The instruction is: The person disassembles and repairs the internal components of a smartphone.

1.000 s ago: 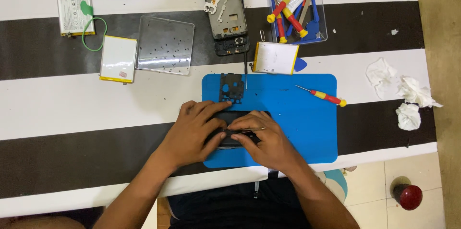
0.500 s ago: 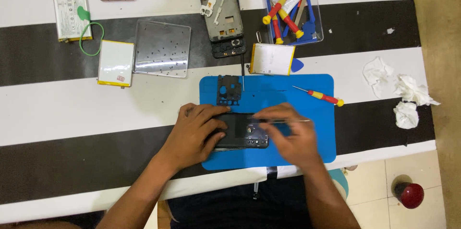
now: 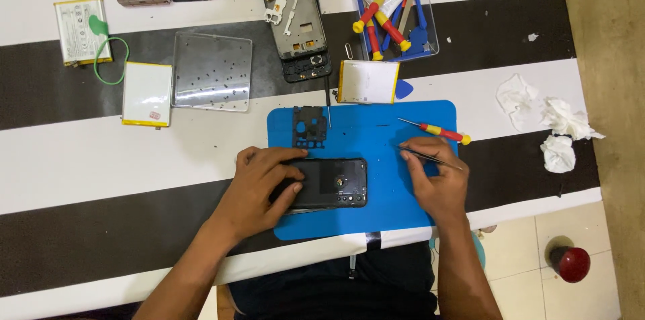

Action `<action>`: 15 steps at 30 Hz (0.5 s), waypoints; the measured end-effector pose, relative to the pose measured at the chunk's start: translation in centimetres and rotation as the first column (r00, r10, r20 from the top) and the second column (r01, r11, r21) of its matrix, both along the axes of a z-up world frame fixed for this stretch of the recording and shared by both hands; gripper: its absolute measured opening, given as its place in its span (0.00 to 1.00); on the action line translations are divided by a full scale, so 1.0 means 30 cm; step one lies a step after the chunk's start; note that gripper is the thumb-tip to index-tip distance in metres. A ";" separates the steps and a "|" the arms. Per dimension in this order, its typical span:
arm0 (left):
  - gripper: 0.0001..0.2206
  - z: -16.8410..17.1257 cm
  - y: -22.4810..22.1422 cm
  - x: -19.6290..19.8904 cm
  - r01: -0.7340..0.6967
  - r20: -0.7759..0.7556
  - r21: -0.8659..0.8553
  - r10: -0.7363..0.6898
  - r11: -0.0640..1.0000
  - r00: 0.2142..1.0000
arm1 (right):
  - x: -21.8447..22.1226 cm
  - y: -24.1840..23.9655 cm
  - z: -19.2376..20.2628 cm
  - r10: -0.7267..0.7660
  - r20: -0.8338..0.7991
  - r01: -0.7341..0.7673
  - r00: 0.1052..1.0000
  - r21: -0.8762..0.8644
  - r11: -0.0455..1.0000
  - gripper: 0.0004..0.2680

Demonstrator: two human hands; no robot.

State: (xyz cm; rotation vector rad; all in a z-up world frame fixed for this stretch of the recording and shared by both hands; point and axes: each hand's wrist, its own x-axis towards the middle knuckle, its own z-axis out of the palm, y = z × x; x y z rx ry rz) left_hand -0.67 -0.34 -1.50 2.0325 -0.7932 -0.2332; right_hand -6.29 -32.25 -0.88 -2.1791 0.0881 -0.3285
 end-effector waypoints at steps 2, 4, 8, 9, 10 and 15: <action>0.06 -0.001 0.002 0.000 -0.010 0.020 -0.007 0.010 1.000 1.000 | 0.006 0.002 0.001 0.005 -0.006 -0.005 1.000 0.010 1.000 0.06; 0.06 -0.004 0.003 -0.002 -0.022 0.037 -0.017 0.023 1.000 0.999 | 0.009 0.001 -0.001 0.014 -0.016 -0.013 1.000 0.019 1.000 0.06; 0.06 -0.003 0.006 -0.003 -0.037 0.040 -0.024 0.038 0.999 0.998 | 0.013 0.007 -0.008 0.038 -0.019 -0.038 0.999 -0.019 0.999 0.06; 0.06 -0.001 0.007 -0.003 -0.037 0.038 -0.020 0.038 0.999 0.999 | 0.013 0.009 -0.007 0.023 -0.025 -0.024 0.999 -0.039 0.999 0.06; 0.06 -0.001 0.008 -0.003 -0.038 0.037 -0.020 0.039 0.999 0.999 | 0.012 0.010 -0.008 0.024 -0.026 -0.025 0.999 -0.040 0.999 0.06; 0.05 -0.004 0.011 -0.002 -0.032 0.031 -0.018 0.032 0.999 0.999 | 0.011 0.005 -0.016 0.020 -0.052 -0.021 0.998 -0.022 1.000 0.06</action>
